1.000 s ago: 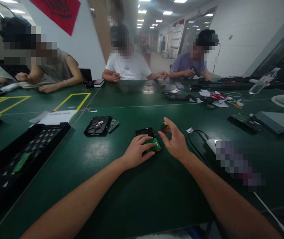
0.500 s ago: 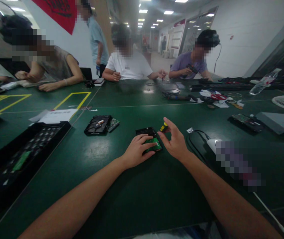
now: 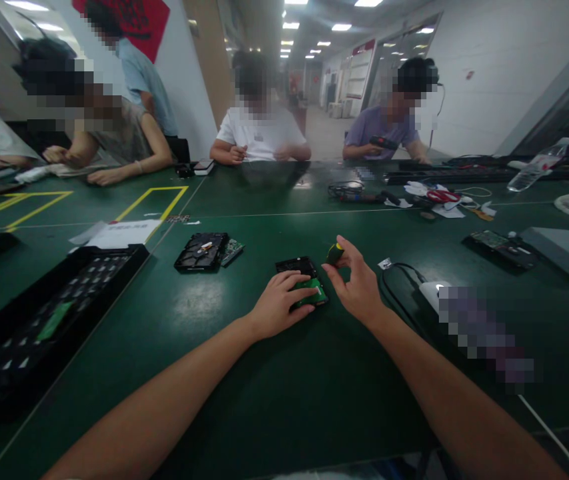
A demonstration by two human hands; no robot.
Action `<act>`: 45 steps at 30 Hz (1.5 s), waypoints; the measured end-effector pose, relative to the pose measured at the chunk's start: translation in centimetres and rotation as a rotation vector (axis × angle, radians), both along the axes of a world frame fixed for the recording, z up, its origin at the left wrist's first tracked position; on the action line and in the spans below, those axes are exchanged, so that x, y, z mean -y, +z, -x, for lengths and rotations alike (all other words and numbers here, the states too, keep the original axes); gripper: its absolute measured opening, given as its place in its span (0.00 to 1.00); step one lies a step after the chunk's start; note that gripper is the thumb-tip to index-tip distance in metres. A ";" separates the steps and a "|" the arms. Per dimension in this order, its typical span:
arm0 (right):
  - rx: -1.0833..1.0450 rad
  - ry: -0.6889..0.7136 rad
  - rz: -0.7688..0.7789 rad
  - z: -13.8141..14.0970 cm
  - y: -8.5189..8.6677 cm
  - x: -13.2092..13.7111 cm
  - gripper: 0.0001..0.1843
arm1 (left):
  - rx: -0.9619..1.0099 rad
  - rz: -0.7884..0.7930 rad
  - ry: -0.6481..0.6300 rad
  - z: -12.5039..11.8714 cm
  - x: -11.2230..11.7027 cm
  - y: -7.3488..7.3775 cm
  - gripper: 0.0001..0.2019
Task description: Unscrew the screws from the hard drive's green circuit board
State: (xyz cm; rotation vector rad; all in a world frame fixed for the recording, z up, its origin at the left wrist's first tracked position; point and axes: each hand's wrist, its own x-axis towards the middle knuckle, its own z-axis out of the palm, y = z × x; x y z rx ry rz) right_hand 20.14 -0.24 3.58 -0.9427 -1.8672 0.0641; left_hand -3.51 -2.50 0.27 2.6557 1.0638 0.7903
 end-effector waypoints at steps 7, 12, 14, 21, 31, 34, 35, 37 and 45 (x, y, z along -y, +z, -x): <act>0.019 0.049 0.038 0.1 0.4 0.4 0.38 | -0.004 -0.005 0.001 0.0 -0.1 -0.1 0.20; 0.032 0.075 0.051 0.2 0.3 0.3 0.38 | -0.002 -0.005 -0.002 0.0 -0.1 0.0 0.19; 0.036 0.071 0.030 0.2 0.2 0.3 0.38 | 0.000 -0.007 -0.003 0.0 0.0 0.1 0.19; 0.031 0.058 0.003 0.2 0.4 0.4 0.37 | 0.001 -0.010 -0.002 0.0 -0.1 0.0 0.19; 0.028 0.077 0.027 0.2 0.3 0.4 0.39 | 0.002 -0.011 -0.003 0.1 -0.2 -0.2 0.19; 0.038 0.071 0.003 0.2 0.2 0.3 0.39 | 0.005 -0.013 -0.006 0.1 -0.2 -0.1 0.19; 0.043 0.070 -0.003 0.2 0.2 0.3 0.39 | 0.006 -0.011 -0.007 0.0 -0.2 -0.1 0.19; 0.049 0.067 -0.006 0.2 0.2 0.3 0.38 | 0.007 -0.008 -0.005 0.0 -0.2 -0.1 0.19; 0.016 0.079 0.054 0.3 0.3 0.5 0.37 | 0.003 -0.011 -0.007 0.1 -0.2 -0.2 0.19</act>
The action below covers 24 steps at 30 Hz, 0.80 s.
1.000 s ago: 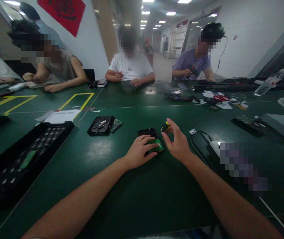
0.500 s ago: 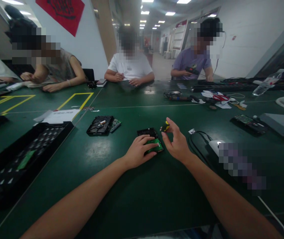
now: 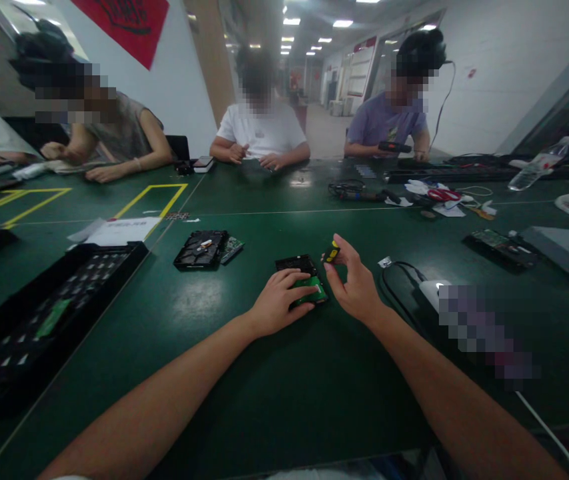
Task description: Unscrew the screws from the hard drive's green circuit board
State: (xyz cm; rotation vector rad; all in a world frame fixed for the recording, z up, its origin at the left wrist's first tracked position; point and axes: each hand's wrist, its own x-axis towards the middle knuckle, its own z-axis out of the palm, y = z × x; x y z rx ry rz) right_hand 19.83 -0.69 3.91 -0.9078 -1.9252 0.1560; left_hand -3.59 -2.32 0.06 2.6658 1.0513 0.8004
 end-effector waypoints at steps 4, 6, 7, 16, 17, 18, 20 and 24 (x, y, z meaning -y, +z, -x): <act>0.006 -0.009 -0.032 0.1 0.0 0.0 0.37 | 0.002 -0.011 0.003 0.0 0.0 -0.1 0.19; 0.008 -0.014 -0.045 0.1 0.0 0.0 0.37 | 0.000 -0.014 0.002 -0.1 0.0 0.0 0.19; 0.009 -0.018 -0.048 0.0 0.0 0.0 0.37 | -0.003 -0.014 0.002 -0.1 0.0 0.1 0.19; 0.010 -0.018 -0.016 0.0 -0.2 -0.1 0.38 | -0.014 0.011 0.003 -0.1 0.1 0.2 0.19; 0.010 -0.017 -0.021 0.0 -0.2 -0.1 0.38 | -0.016 0.012 0.003 0.0 0.0 0.2 0.19; 0.010 -0.019 -0.028 0.0 -0.2 -0.1 0.38 | -0.018 0.013 0.003 0.0 0.0 0.2 0.19; 0.007 -0.022 -0.045 0.0 -0.3 -0.1 0.37 | -0.017 0.010 0.002 0.0 0.0 0.2 0.19; -0.015 -0.057 -0.083 -0.1 -0.2 -0.2 0.37 | -0.002 0.013 -0.003 -0.1 0.0 0.2 0.19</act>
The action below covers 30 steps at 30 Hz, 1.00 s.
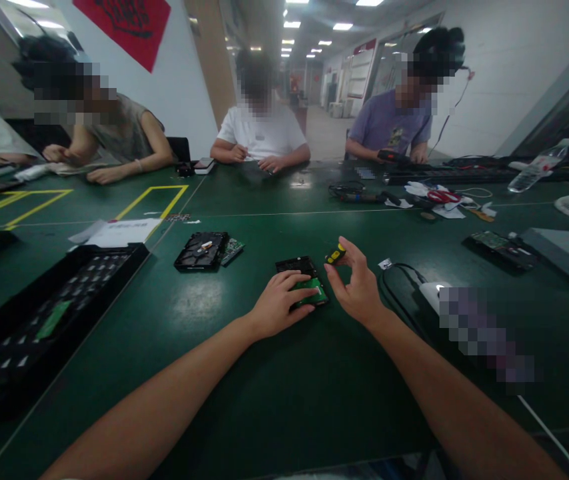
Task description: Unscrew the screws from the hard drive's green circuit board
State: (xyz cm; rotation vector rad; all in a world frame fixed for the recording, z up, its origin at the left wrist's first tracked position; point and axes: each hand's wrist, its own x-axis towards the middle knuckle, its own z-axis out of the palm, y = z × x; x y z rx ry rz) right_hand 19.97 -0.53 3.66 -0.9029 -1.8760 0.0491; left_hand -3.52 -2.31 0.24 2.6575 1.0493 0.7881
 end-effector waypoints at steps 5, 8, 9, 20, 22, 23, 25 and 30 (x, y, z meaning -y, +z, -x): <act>0.001 -0.028 -0.007 -0.1 0.1 0.0 0.36 | -0.004 -0.005 0.005 0.0 0.0 0.0 0.19; 0.006 -0.028 0.004 0.0 0.1 0.0 0.36 | -0.003 -0.007 -0.001 0.0 0.0 0.0 0.19; 0.006 -0.027 0.006 0.0 0.1 0.0 0.36 | -0.005 -0.010 -0.001 0.1 0.0 0.0 0.19; 0.010 0.001 0.017 0.0 0.0 -0.1 0.36 | -0.001 -0.017 0.007 0.1 0.1 -0.1 0.19; 0.013 0.002 0.017 0.1 0.0 0.0 0.36 | -0.001 -0.017 0.008 0.1 0.1 0.0 0.19; 0.015 0.003 0.022 0.1 0.1 0.0 0.36 | -0.003 -0.017 0.009 0.0 0.1 0.0 0.19; 0.020 0.010 0.032 0.1 0.1 0.0 0.36 | -0.005 -0.016 0.010 0.0 0.2 0.1 0.19; 0.018 0.029 0.074 0.0 0.2 0.1 0.37 | 0.004 -0.004 0.004 0.0 0.2 0.2 0.19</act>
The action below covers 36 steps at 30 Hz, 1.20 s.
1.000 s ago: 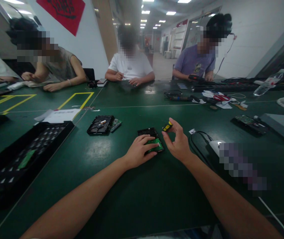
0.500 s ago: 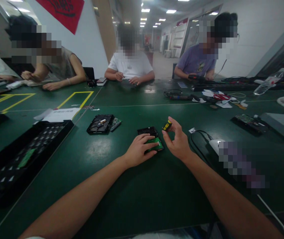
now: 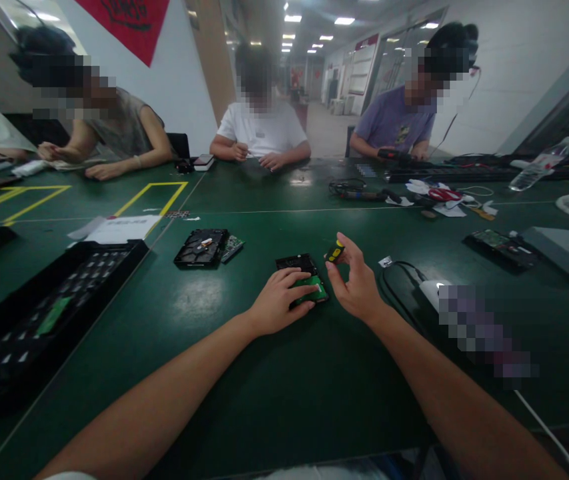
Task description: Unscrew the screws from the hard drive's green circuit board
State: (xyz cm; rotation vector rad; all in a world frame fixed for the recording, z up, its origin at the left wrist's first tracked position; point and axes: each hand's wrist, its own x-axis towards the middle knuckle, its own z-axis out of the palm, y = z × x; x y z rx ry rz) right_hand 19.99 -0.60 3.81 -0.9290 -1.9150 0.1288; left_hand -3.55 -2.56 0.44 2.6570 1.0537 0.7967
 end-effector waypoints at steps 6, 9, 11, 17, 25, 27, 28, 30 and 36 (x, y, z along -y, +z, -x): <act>0.006 0.009 -0.005 -0.1 0.0 0.0 0.37 | -0.005 -0.002 0.003 0.0 -0.1 -0.1 0.19; 0.019 0.032 0.009 -0.1 0.0 -0.1 0.36 | 0.003 -0.010 0.002 0.0 -0.1 -0.3 0.19; 0.023 0.057 0.023 -0.1 0.0 -0.1 0.36 | 0.008 -0.011 0.001 0.0 -0.1 -0.3 0.19; 0.033 0.032 0.014 0.0 0.4 -0.2 0.36 | -0.007 -0.003 -0.001 0.0 -0.1 -0.2 0.20; 0.049 -0.005 0.009 0.4 0.8 -0.2 0.35 | -0.002 -0.007 0.005 0.0 0.0 -0.3 0.20; 0.047 -0.030 -0.002 0.5 1.1 -0.2 0.33 | 0.001 -0.010 0.005 0.0 0.0 -0.3 0.20; 0.043 -0.049 -0.014 0.6 1.3 -0.3 0.31 | 0.001 -0.012 0.004 0.0 0.0 -0.3 0.20; 0.031 -0.090 -0.051 0.7 1.7 -0.4 0.27 | -0.001 -0.015 0.002 0.0 0.0 -0.2 0.20; -0.014 -0.030 -0.008 1.1 1.9 -0.6 0.26 | 0.009 -0.028 -0.003 0.0 0.0 -0.2 0.19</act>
